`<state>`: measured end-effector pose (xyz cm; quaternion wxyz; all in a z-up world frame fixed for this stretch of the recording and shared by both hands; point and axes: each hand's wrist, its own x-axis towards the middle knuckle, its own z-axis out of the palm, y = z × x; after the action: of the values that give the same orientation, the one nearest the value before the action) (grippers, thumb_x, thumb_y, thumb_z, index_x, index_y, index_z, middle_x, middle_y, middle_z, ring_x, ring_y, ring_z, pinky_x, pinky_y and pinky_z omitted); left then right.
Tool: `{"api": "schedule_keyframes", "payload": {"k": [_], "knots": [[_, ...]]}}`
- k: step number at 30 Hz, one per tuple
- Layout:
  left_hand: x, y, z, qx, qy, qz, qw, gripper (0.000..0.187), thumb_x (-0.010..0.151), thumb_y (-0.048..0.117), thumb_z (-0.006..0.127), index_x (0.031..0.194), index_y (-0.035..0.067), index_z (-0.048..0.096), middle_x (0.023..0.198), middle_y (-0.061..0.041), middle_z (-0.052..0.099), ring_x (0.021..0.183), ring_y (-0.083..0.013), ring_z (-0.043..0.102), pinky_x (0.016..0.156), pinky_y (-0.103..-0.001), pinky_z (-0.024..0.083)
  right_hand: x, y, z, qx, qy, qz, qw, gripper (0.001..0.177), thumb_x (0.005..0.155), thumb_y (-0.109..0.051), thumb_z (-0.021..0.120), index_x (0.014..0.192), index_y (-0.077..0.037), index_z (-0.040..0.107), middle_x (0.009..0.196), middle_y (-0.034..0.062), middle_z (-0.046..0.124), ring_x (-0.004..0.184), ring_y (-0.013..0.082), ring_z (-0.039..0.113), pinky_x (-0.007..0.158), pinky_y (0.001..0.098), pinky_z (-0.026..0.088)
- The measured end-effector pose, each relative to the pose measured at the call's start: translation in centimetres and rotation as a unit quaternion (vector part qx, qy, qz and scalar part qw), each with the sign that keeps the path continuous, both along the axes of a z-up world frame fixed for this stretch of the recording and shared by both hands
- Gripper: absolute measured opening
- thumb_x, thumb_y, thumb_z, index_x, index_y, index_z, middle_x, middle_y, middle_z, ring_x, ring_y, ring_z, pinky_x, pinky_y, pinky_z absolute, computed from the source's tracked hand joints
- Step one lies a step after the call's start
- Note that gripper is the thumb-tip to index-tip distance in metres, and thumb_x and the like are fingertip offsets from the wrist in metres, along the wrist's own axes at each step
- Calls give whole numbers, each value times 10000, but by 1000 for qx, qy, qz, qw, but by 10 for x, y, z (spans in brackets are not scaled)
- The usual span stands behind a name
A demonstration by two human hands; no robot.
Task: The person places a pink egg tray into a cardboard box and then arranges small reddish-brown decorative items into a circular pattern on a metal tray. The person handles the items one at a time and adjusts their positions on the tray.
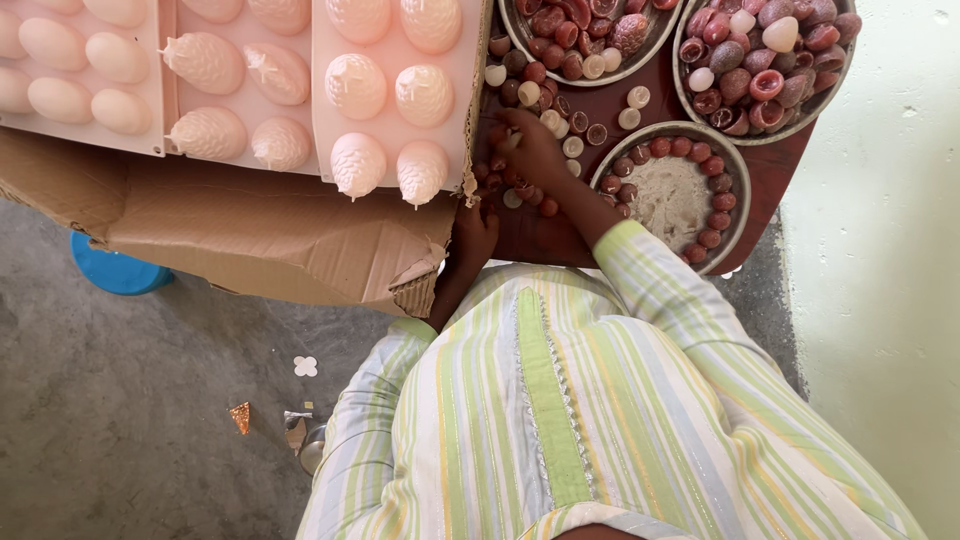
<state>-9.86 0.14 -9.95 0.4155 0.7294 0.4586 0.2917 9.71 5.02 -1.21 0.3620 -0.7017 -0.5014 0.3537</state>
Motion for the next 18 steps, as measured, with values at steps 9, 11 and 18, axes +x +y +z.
{"api": "schedule_keyframes", "payload": {"k": [9,11,18], "knots": [[23,22,50,276,371,-118,879,576,911,144,589,1445,-52,498,1470,-256,511,1340,-394,552,1084,-388,503,40,-77,23,-117,497,-249,823,90,981,-168,591,1024,-106,641,877,25,645,750,143,615,629,301,502],[29,27,57,290,426,-118,849,561,917,183,590,1424,-42,505,1466,-235,515,1315,-364,568,1058,-373,514,36,-87,19,-141,468,-264,832,110,995,-206,642,927,-120,632,798,4,627,669,130,577,566,284,443],[37,31,57,279,467,-97,833,335,948,251,630,1197,30,591,1083,-127,575,978,-305,636,824,-388,546,22,-100,10,-162,437,-231,854,202,984,-278,719,868,-124,660,692,-13,631,567,93,570,504,231,393]]}}
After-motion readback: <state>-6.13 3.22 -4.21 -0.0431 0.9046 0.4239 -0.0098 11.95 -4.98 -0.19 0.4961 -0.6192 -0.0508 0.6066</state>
